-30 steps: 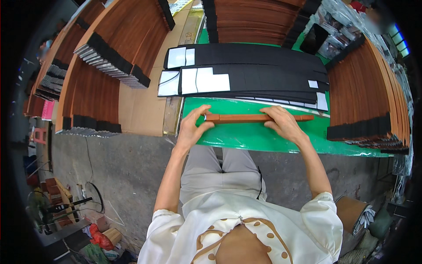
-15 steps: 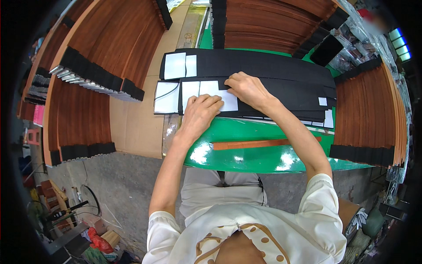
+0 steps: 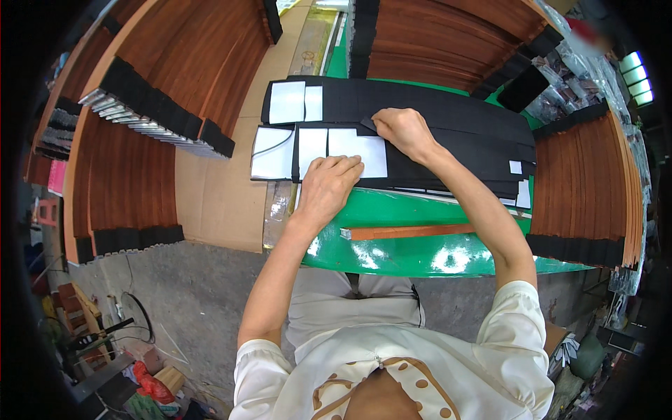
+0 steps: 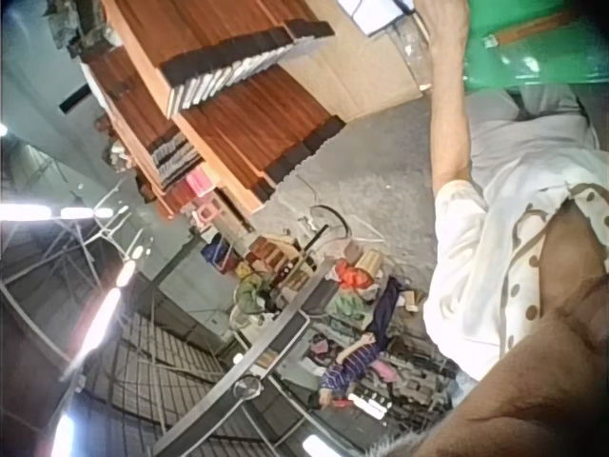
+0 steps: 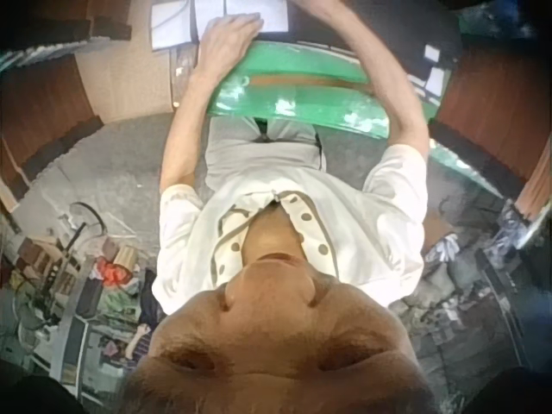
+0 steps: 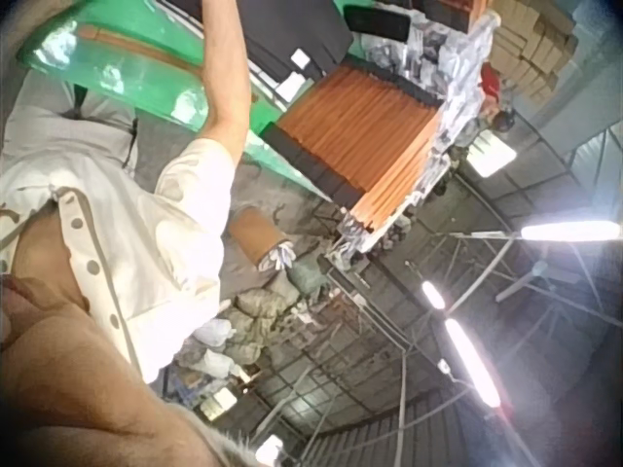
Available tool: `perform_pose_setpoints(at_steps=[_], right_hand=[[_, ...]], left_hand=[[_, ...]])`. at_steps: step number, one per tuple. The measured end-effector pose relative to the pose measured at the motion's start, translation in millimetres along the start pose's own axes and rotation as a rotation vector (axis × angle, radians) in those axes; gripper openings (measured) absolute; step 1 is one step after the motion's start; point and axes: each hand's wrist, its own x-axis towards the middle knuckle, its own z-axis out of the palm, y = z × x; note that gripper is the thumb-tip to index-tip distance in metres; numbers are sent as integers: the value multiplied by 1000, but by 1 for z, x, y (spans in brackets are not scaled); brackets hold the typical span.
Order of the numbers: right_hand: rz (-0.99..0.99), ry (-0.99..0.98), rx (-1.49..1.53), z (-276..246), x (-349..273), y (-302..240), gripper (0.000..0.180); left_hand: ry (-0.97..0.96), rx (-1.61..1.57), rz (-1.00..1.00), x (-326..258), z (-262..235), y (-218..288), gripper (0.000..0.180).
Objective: The recorder applies black adhesive strips or end-caps to wooden slats at a workstation.
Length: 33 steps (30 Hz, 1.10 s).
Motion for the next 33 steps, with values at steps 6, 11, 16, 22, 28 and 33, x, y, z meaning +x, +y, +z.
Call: perform_pose_setpoints(at_steps=[6, 11, 16, 22, 28, 33], right_hand=[[427, 109, 575, -42, -27, -51, 18], [-189, 442, 78, -68, -75, -98, 16], [-247, 398, 58, -83, -125, -115, 21], [-6, 201, 496, -97, -190, -120, 25], [90, 181, 520, -105, -235, -106, 25], [488, 177, 637, -120, -281, -74, 22]], left_hand=[[93, -450, -290, 8, -34, 8, 17], [87, -770, -481, 11, -80, 85, 19], [75, -674, -420, -11, -79, 121, 11], [-11, -495, -31, -27, -69, 153, 18], [-171, -93, 176, -18, -60, 183, 52], [-83, 141, 163, -9, -4, 167, 44]])
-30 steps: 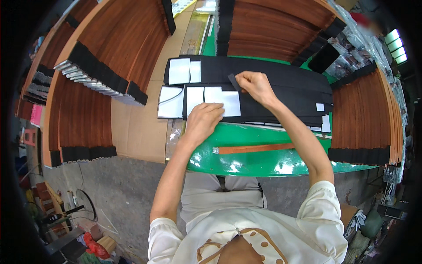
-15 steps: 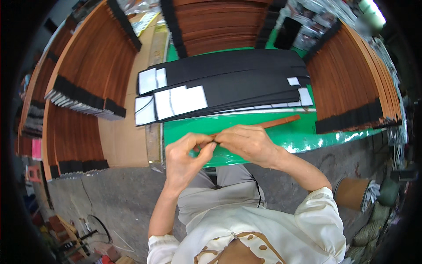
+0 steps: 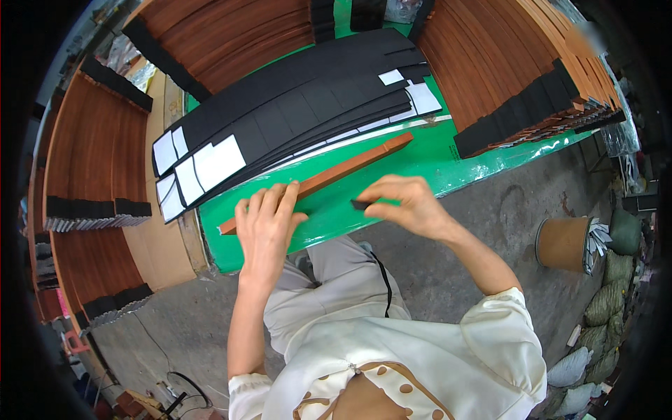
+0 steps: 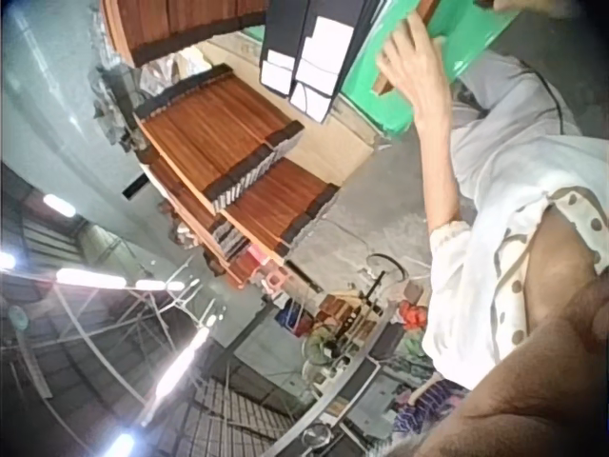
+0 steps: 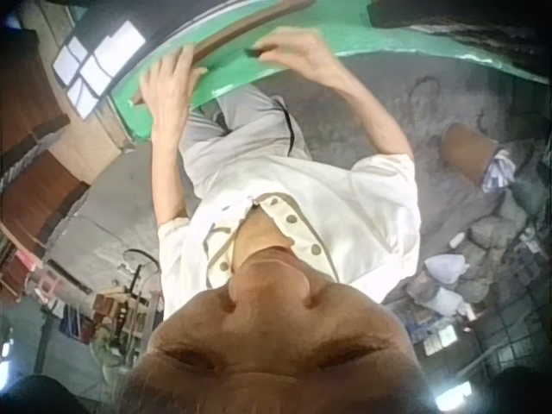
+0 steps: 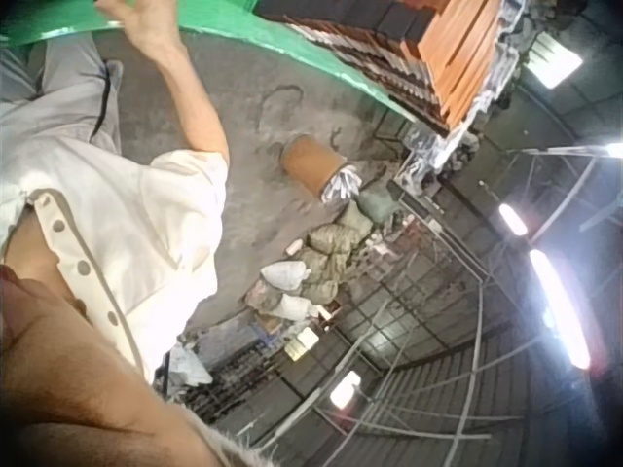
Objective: The recorder applies black adhesive strips or end-caps to wooden slats at a workstation.
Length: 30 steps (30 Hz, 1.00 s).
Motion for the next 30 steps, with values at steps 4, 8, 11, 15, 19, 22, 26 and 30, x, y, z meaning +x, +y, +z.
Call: perform_pose_setpoints(at_steps=[4, 8, 11, 15, 19, 22, 26, 30], right_hand=[[90, 96, -30, -35, -1, 17, 21], [2, 213, -166, -57, 0, 36, 22], [-41, 190, -322, -63, 8, 47, 22], [-114, 110, -394, -59, 30, 52, 21], [-110, 62, -426, -55, 42, 58, 20], [-123, 36, -427, -56, 45, 62, 19], [-98, -11, -429, -56, 49, 63, 19], [-106, -22, -423, -57, 50, 66, 19]], left_hand=[[34, 48, 44, -7, 17, -18, 26], [-38, 39, 28, -10, 6, -29, 26], [-82, 69, -34, 0, 14, -18, 33], [5, -97, -43, 29, 48, 24, 34], [64, -278, -148, 53, 86, 55, 30], [42, -305, -234, 60, 97, 63, 22], [59, -323, -276, 63, 103, 64, 15], [60, -363, -312, 64, 104, 64, 13]])
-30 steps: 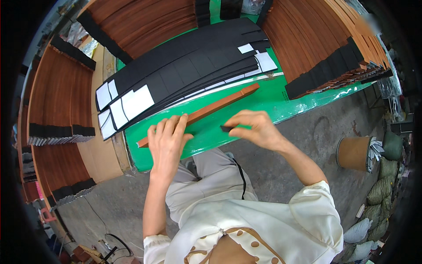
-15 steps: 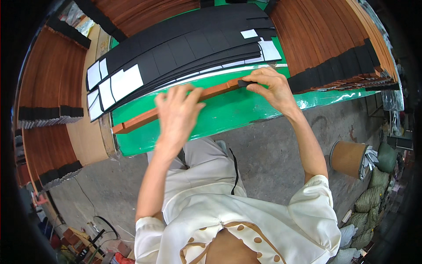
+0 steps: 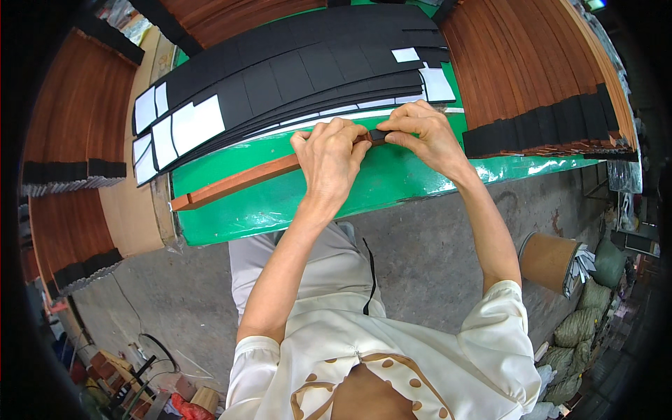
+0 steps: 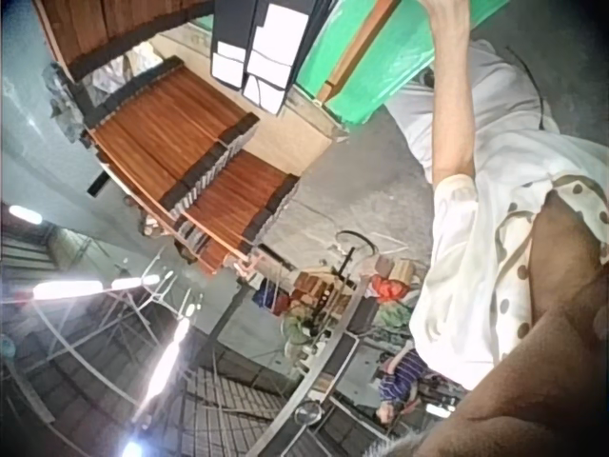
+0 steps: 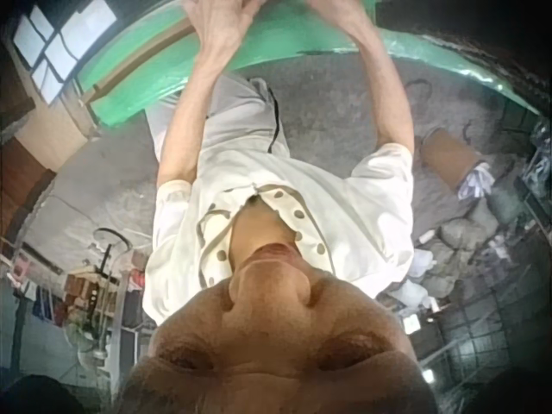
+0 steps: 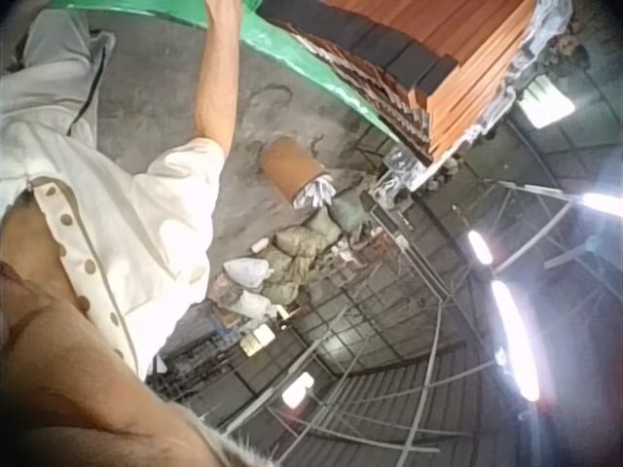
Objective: The recorder applies black adhesive strips or end-caps to wooden slats at a workstation.
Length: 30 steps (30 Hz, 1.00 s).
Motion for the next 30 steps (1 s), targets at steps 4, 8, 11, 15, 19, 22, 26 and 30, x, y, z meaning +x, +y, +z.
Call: perform_pose_setpoints(at_steps=[4, 8, 11, 15, 19, 22, 26, 30], right_hand=[[-22, -4, -13, 1, 1, 2, 19], [-37, 2, -24, 3, 2, 4, 19], [-4, -13, -23, 3, 2, 4, 18], [-22, -1, -28, 4, 3, 4, 18], [-27, -7, -43, 4, 4, 3, 18], [-28, -7, -46, 5, 4, 4, 18], [-15, -10, -40, 4, 4, 3, 18], [-29, 9, -43, 5, 4, 4, 18]], left_hand=[[7, 3, 12, 0, 0, 0, 13], [30, 1, 20, 0, 1, -1, 12], [47, 9, 35, 0, 2, -1, 12], [58, 8, 45, 0, 3, -3, 12], [66, 3, 49, -1, 3, -3, 11], [66, 6, 52, -1, 4, -4, 12], [64, -2, 55, -1, 4, -3, 13], [56, -9, 49, -1, 3, -2, 15]])
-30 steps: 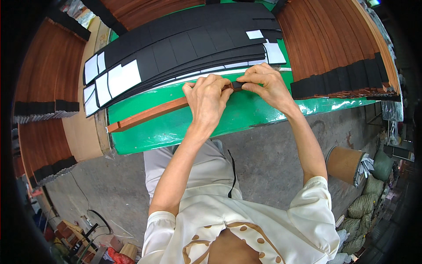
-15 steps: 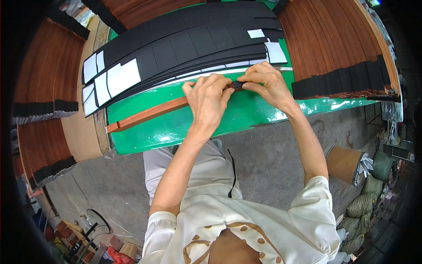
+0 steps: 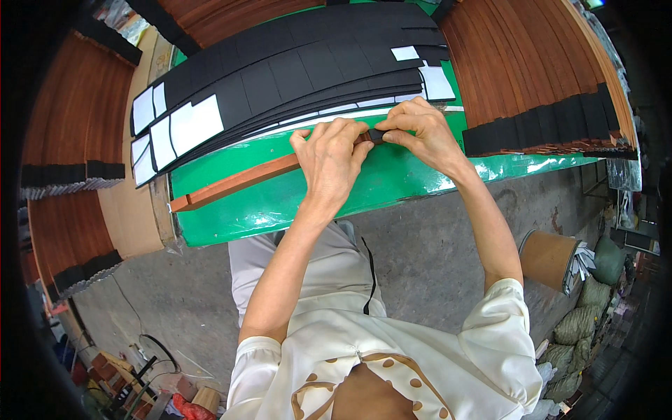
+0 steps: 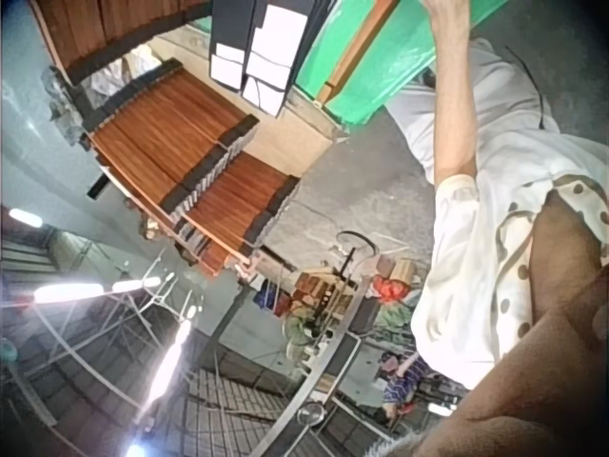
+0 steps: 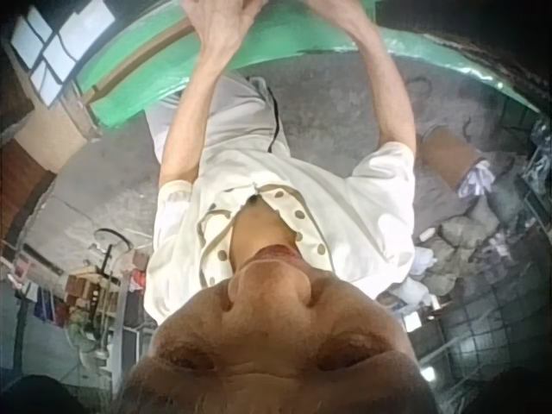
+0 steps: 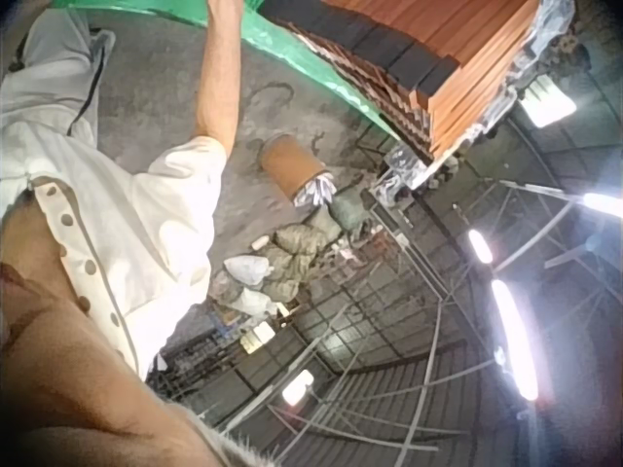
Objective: The recorder applies black adhesive strips or end-caps to wooden slats at a workstation.
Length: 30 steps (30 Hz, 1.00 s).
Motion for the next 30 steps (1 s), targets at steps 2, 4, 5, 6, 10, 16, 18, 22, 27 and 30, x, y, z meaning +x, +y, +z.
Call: perform_pose_setpoints(at_steps=[2, 4, 5, 6, 10, 16, 18, 22, 27, 30], right_hand=[[-8, -6, -18, 0, 0, 0, 18], [-23, 5, -14, 1, 0, 2, 18], [-40, 16, -10, 1, 0, 2, 18], [-39, 16, -9, 1, 0, 2, 18], [-61, 31, -21, 2, -1, 3, 18], [-70, 26, -36, 2, 0, 4, 18], [-78, 37, -19, 2, 0, 2, 18], [-56, 20, 37, 1, -3, 9, 23], [191, 55, 211, -9, -23, 18, 29], [129, 98, 157, -5, -28, 20, 27]], left_hand=[[8, -9, -1, 0, 0, 0, 15], [-20, 11, 1, 0, -1, 0, 16], [-21, 11, 2, 0, -1, 0, 16], [-27, 1, 2, 0, -1, 0, 16], [-41, -14, -6, 0, -2, 2, 15], [-34, -11, -16, 2, 0, 2, 14], [-35, 8, -36, 3, -3, 5, 13], [-49, 52, -73, 6, 1, 7, 13], [-35, 44, -56, 5, 1, 5, 12], [-19, 46, -19, 3, 3, 4, 12]])
